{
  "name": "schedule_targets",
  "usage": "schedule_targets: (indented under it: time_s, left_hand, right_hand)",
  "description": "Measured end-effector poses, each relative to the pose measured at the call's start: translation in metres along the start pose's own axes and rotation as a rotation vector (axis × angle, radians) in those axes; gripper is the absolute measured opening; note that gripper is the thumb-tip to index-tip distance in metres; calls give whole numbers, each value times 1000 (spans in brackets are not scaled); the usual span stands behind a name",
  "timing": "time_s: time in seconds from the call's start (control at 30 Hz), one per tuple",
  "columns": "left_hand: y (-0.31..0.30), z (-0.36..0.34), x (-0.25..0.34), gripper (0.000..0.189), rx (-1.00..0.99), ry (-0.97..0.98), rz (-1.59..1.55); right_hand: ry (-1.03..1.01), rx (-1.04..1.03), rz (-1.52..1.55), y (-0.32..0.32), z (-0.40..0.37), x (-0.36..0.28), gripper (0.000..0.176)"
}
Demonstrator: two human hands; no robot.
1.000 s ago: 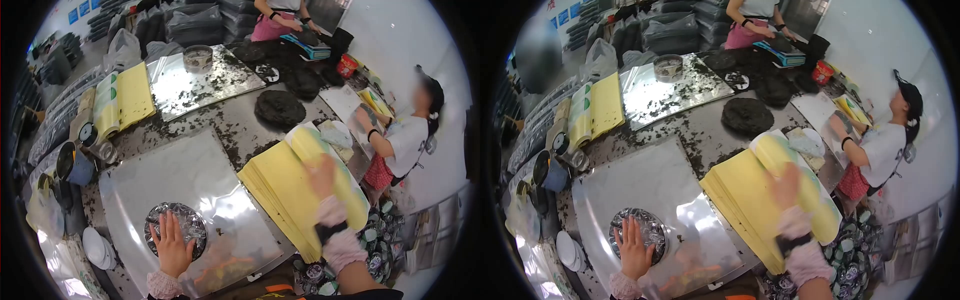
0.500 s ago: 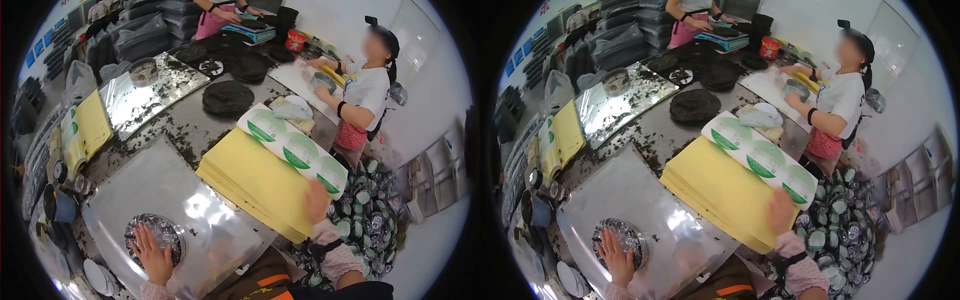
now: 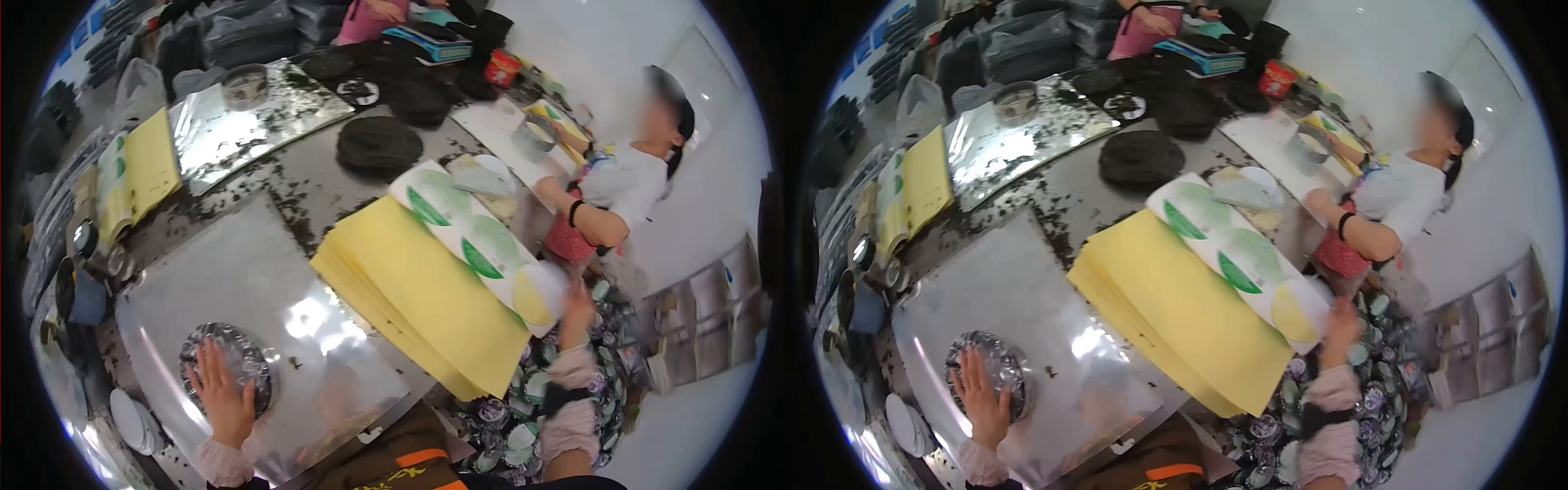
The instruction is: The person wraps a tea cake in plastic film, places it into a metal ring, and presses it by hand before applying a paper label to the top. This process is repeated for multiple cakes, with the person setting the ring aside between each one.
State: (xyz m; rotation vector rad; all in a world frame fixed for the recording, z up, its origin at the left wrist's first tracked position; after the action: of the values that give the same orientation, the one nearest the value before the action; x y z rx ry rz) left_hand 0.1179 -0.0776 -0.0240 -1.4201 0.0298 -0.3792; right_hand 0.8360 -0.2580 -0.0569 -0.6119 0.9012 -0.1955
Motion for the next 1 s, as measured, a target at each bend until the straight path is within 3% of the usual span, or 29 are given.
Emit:
schedule_targets:
  time_s: [0.07,0.13,0.2,0.3,0.33,0.37,0.4,0.43,0.5,0.67,0.7,0.87,0.9,1.0]
  left_hand:
    - [-6,3,4,84,-66,-37,-26]
    - [-11,6,6,86,-69,-61,-29]
    - [-12,4,3,85,-30,-44,-26]
    - [-6,1,6,82,4,-37,-46]
    - [-4,0,5,82,7,-44,-45]
    - [-4,2,2,81,15,-44,-36]
    - [-2,1,1,79,16,-53,-36]
    - [-5,-1,-2,72,-96,-12,75]
    - [71,-36,-36,64,49,54,-604]
    - [38,-26,-25,59,64,157,-291]
    - [37,-25,-25,59,78,195,-207]
    - [23,-20,-22,54,99,0,-790]
    - [9,-19,-22,53,124,-49,-914]
    - [-36,-15,-38,52,298,-484,-1780]
  right_hand:
    - [-68,446,191,-75,113,48,32]
    - [-186,634,293,-87,175,31,37]
    - [-209,383,278,13,101,-72,43]
    - [-248,-372,340,163,-117,-265,56]
    - [-356,-636,360,185,-186,-314,61]
    - [-587,-845,395,194,-243,-352,66]
    - [-991,-1013,576,188,-268,-402,72]
    - [-1185,-1001,634,190,-298,-409,76]
    - [-1278,-1055,616,185,-313,-439,85]
    - [-1278,-1103,378,173,-312,-459,84]
    - [-1192,-1157,466,175,-312,-468,83]
    - [-544,-1492,881,232,-341,-484,84]
    - [-697,-1424,848,231,-344,-485,83]
    - [-1167,-1225,658,230,-348,-488,77]
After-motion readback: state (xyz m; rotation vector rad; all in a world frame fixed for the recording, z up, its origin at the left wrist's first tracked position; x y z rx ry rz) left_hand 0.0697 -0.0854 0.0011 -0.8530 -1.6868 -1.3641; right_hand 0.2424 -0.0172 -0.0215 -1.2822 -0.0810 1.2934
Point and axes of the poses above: each hand's wrist, its own z-axis towards the middle knuckle, its own y-axis out of the palm, x = y × z, the point moved 1 cm from there along z, towards the middle knuckle, and after that the axes turned 8 degrees about x, right-handed, at the moved point
